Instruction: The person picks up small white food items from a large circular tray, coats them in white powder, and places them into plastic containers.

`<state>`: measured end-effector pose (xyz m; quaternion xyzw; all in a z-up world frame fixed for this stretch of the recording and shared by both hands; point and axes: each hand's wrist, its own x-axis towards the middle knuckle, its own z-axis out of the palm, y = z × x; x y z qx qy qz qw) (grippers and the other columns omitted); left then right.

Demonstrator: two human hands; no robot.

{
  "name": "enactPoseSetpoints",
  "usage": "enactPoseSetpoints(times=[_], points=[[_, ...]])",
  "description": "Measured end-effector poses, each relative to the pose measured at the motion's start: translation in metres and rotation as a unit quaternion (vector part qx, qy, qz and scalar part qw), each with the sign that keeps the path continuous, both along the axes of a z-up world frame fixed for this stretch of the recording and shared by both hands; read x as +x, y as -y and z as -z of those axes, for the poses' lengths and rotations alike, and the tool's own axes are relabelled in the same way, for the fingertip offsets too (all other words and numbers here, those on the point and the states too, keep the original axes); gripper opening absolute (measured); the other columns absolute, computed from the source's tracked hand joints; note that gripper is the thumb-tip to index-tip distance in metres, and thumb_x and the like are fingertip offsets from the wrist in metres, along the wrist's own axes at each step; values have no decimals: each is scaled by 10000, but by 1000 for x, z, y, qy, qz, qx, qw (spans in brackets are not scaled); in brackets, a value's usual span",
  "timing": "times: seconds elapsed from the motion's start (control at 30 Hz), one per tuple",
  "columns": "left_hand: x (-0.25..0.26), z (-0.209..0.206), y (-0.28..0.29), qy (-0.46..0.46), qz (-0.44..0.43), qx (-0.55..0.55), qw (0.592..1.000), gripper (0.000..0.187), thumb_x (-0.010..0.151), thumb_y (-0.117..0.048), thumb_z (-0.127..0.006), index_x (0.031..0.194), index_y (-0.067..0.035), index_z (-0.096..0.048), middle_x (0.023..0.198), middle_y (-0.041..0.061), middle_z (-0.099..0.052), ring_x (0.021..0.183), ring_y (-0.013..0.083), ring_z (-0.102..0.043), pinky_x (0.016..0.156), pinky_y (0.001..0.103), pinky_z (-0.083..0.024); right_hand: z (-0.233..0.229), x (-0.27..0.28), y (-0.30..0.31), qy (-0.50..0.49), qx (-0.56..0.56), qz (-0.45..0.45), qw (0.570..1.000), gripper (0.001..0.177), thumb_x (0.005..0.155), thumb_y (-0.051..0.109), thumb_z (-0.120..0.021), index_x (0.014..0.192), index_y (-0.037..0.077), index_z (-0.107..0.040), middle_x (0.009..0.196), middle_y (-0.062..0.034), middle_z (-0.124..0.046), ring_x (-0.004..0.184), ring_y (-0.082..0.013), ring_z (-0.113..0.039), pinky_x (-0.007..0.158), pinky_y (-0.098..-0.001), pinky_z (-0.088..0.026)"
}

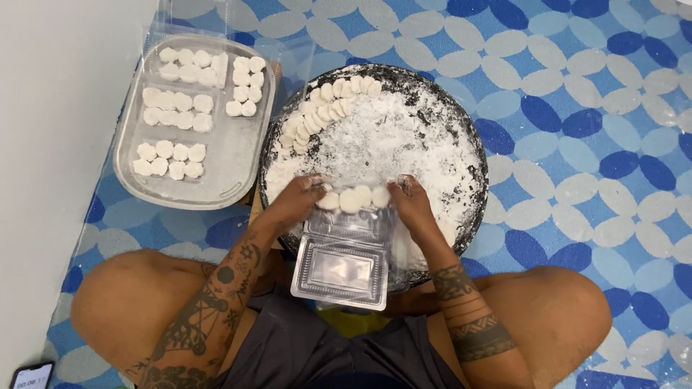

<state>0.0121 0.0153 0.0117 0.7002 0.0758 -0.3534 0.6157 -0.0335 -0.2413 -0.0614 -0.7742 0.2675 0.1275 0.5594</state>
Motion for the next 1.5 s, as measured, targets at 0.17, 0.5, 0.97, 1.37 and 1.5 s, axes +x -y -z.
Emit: enactPoseSetpoints(times=[0.17, 0.5, 0.97, 1.37, 1.5], points=[[3, 9, -10, 33, -65, -73, 995, 648, 960, -22, -588, 1529, 144, -326, 1423, 383, -527, 1317, 434, -548, 1093, 489, -441, -64, -7, -15, -19, 148, 12, 989, 618, 934, 191, -623, 1454, -99, -459, 1263, -247, -614, 1177, -331, -590, 997, -526, -458], [1, 68, -8, 221, 149, 213, 940, 637, 926, -216, -692, 1482, 7, -476, 1456, 259, -548, 1397, 407, -495, 1166, 492, -397, 2, -14, -7, -152, -180, -219, 947, 531, 856, 449, -689, 1042, -43, -758, 942, -294, -741, 1012, -464, -716, 822, -525, -556], [21, 64, -2, 301, 88, 226, 922, 494, 951, -268, -651, 1330, 47, -608, 1333, 228, -620, 1306, 399, -550, 1068, 513, -450, -34, 75, 16, 8, -378, -263, 888, 423, 945, 326, -644, 1239, 21, -666, 1119, -244, -718, 1105, -456, -673, 922, -565, -545], [35, 63, -12, 297, 66, 223, 926, 447, 920, -238, -659, 1262, 46, -618, 1236, 234, -659, 1214, 434, -599, 976, 562, -474, 25, 233, -23, 98, -308, -135, 937, 783, 911, 325, -745, 1467, -97, -390, 1438, -324, -488, 1373, -448, -480, 1163, -531, -400], [38, 58, -18, 292, 57, 232, 926, 459, 908, -247, -667, 1261, 43, -621, 1203, 234, -669, 1191, 436, -610, 953, 562, -483, 39, 246, -34, 54, -373, -99, 921, 603, 917, 335, -736, 1305, -72, -516, 1245, -299, -611, 1255, -449, -586, 1090, -532, -467]])
